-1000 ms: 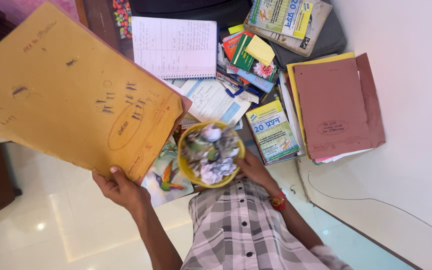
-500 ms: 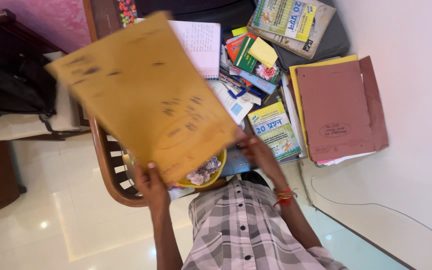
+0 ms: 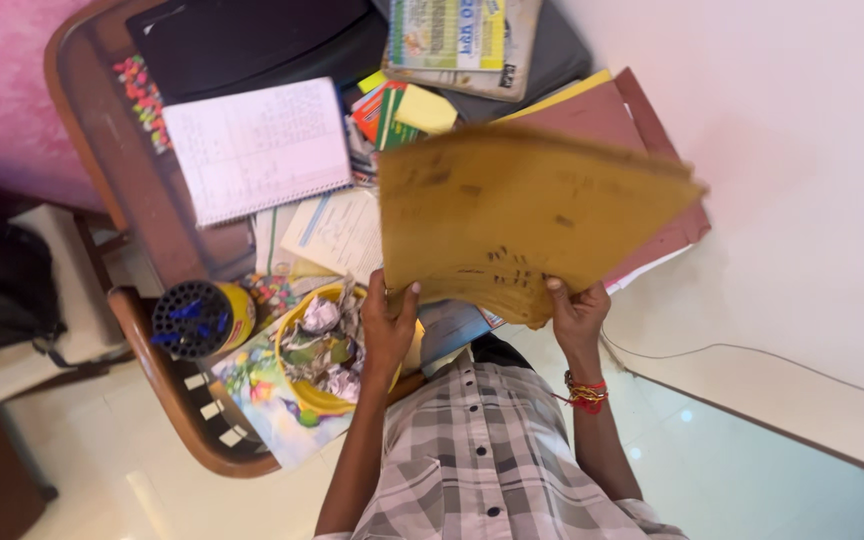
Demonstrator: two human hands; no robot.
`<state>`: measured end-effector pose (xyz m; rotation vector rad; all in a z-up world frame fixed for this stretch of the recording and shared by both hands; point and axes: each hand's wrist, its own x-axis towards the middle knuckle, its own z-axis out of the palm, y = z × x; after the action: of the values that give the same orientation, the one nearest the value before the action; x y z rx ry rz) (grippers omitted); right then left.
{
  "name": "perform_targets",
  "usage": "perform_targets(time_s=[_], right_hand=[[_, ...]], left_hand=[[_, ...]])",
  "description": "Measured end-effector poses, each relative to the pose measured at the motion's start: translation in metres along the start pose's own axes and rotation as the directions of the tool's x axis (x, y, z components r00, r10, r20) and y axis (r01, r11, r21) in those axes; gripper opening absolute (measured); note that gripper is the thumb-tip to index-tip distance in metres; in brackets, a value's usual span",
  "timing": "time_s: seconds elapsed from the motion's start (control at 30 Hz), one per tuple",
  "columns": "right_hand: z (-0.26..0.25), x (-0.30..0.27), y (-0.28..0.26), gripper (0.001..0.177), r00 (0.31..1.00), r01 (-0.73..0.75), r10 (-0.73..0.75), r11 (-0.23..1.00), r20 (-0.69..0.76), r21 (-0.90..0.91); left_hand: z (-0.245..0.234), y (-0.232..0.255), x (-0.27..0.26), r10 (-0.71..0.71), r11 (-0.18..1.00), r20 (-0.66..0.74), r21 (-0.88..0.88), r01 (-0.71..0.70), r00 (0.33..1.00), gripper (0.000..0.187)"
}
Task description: The person organizes a cluttered desk by stacking books and notebooks, arranging pens in a holder, and repositioning a monitor. The person handles books, notebooks, pens, and a monitor, placing items into neat piles and containers.
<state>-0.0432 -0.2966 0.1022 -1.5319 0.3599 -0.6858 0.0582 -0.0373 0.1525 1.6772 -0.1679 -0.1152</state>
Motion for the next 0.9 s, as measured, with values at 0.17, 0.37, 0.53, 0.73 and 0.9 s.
perform_targets(time_s=[0.17, 0.37, 0.53, 0.73, 0.9], right_hand=[[-0.023, -0.006, 0.050, 0.028, 0.983, -0.182, 0.174, 0.947, -0.056, -0.265], [-0.034, 0.005, 0.066, 0.035, 0.961, -0.143, 0.241, 0.852, 0.135, -0.504], [-0.045, 0.040, 0.027, 0.026, 0.985, -0.117, 0.161, 0.899, 0.070, -0.421], [-0.091, 0.112, -0.004, 0.036, 0.994, 0.084, -0.104, 0.664, 0.020, -0.743], [-0.135, 0.171, 0.025, 0.038, 0.996, 0.094, -0.032, 0.423, 0.089, -0.901]], left_hand=[[0.054, -0.050, 0.023, 0.038, 0.997, 0.027, 0.062, -0.039, 0.999, 0.046], [0.092, -0.106, 0.018, -0.135, 0.961, 0.011, 0.245, 0.128, 0.991, 0.044], [0.097, -0.050, 0.021, -0.369, 0.909, 0.029, 0.220, 0.354, 0.929, 0.038], [0.138, -0.080, 0.022, -0.263, 0.923, 0.497, -0.122, 0.366, 0.827, 0.046], [0.211, -0.143, 0.029, -0.366, 0.920, 0.652, 0.146, 0.364, 0.664, 0.046]])
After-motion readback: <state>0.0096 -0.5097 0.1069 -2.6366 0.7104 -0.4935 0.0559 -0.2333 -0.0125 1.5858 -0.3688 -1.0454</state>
